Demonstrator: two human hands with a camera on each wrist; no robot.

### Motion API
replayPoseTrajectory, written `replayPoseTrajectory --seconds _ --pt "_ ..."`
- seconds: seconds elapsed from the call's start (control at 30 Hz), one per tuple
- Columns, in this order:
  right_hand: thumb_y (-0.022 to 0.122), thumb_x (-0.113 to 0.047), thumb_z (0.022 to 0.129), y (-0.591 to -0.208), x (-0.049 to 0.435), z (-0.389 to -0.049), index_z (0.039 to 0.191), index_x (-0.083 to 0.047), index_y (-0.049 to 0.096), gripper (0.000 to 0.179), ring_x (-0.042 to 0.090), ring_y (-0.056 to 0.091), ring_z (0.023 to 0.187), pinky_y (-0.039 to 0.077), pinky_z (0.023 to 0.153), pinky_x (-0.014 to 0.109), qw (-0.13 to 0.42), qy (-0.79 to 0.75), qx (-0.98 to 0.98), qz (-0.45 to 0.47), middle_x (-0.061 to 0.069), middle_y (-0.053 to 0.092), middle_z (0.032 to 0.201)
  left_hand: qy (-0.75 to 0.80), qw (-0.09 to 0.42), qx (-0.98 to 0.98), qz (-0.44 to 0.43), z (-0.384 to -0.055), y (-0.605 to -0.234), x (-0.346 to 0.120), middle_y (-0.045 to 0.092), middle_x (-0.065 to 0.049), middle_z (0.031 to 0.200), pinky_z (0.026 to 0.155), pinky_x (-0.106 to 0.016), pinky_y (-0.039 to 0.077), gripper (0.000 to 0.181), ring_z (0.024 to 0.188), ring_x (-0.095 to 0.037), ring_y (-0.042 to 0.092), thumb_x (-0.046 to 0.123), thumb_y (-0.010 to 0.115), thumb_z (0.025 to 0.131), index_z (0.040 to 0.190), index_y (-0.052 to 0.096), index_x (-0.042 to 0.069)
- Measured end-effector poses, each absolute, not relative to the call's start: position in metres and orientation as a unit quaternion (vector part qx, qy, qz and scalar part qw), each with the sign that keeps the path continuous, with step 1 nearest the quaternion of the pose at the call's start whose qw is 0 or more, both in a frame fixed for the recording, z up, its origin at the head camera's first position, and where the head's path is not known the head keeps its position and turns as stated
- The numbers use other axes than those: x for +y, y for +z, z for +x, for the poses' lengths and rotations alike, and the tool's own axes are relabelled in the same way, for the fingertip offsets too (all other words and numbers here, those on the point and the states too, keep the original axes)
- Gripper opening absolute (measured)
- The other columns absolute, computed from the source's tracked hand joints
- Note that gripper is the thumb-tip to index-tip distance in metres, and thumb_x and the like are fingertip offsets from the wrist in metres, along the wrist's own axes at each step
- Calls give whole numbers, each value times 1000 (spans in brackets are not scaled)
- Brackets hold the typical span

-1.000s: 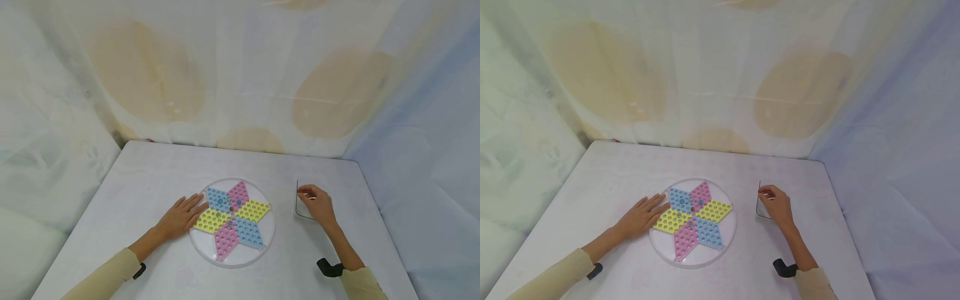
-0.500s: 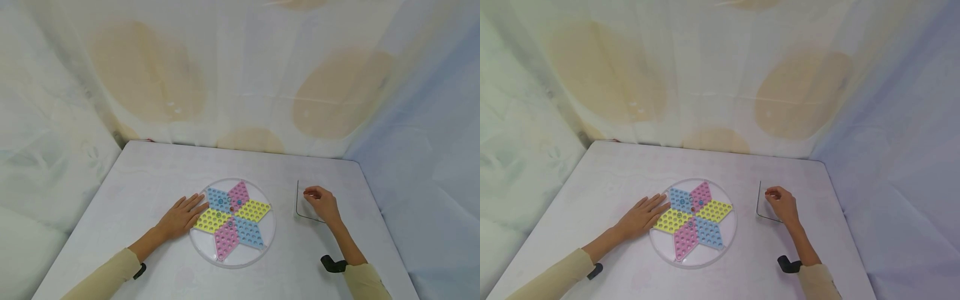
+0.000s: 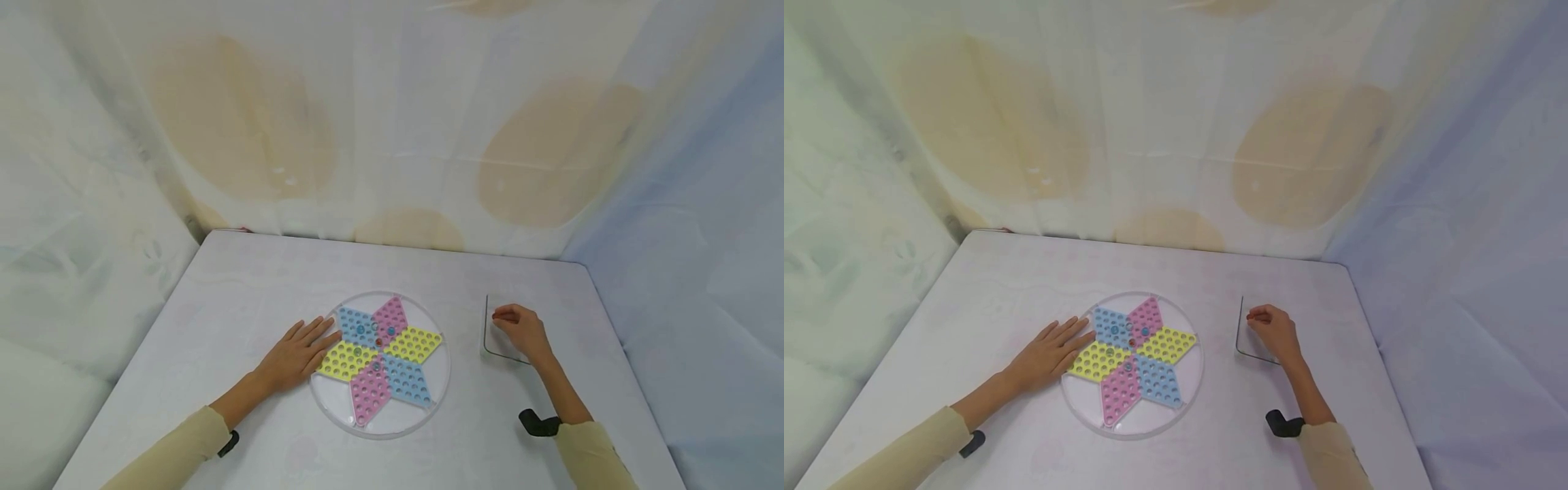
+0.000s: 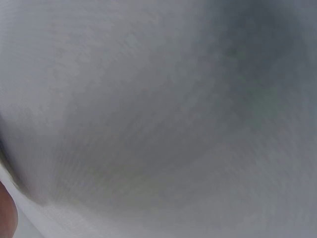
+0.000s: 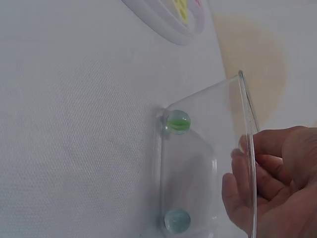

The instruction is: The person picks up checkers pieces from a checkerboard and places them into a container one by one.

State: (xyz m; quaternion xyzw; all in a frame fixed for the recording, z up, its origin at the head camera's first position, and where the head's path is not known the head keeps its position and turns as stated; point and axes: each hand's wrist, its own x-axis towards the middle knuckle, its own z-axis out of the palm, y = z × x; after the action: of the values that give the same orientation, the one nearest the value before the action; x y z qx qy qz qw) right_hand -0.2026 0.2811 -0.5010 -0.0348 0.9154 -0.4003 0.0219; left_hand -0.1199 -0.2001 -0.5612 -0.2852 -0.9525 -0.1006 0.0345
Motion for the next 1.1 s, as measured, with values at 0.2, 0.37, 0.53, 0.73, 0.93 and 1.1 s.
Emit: replayPoseTrajectory --seconds 0.2,0.37,0.53,0.73,0.93,1.1 --pt "66 -11 96 -508 283 -205 114 5 67 24 36 66 103 51 79 36 46 -406 912 -30 16 72 106 -105 35 -951 -287 -120 -560 -199 27 -7 163 118 -52 21 51 149 -29 21 34 46 105 154 41 22" --pt "65 -9 96 -513 283 -208 113 5 67 22 36 65 104 51 81 38 59 -398 915 -27 17 72 106 -106 35 -951 -287 -120 -560 -199 26 -7 163 118 -52 20 51 149 -28 21 35 45 105 154 42 22" --pt "62 -3 95 -516 280 -210 112 8 66 20 39 64 105 51 87 46 70 -396 915 -25 20 71 107 -107 36 -952 -286 -120 -562 -200 26 -7 163 118 -52 20 51 149 -28 20 35 45 105 154 42 23" --pt "62 -1 94 -514 275 -209 111 9 66 20 42 62 107 50 90 52 84 -382 920 -26 23 69 109 -108 32 -952 -285 -120 -560 -200 27 -7 163 118 -52 20 51 149 -29 21 34 45 105 154 42 22" --pt "63 -1 92 -513 273 -209 110 9 66 21 43 61 107 49 91 53 93 -368 925 -31 23 68 108 -107 31 -952 -284 -119 -558 -199 28 -8 162 118 -52 20 51 149 -29 22 33 46 105 154 43 21" --pt "65 -4 91 -515 274 -211 110 8 67 22 40 62 103 50 89 52 99 -362 926 -36 19 69 103 -107 28 -952 -284 -120 -558 -199 27 -8 162 118 -52 20 50 149 -29 22 34 45 105 154 42 21"
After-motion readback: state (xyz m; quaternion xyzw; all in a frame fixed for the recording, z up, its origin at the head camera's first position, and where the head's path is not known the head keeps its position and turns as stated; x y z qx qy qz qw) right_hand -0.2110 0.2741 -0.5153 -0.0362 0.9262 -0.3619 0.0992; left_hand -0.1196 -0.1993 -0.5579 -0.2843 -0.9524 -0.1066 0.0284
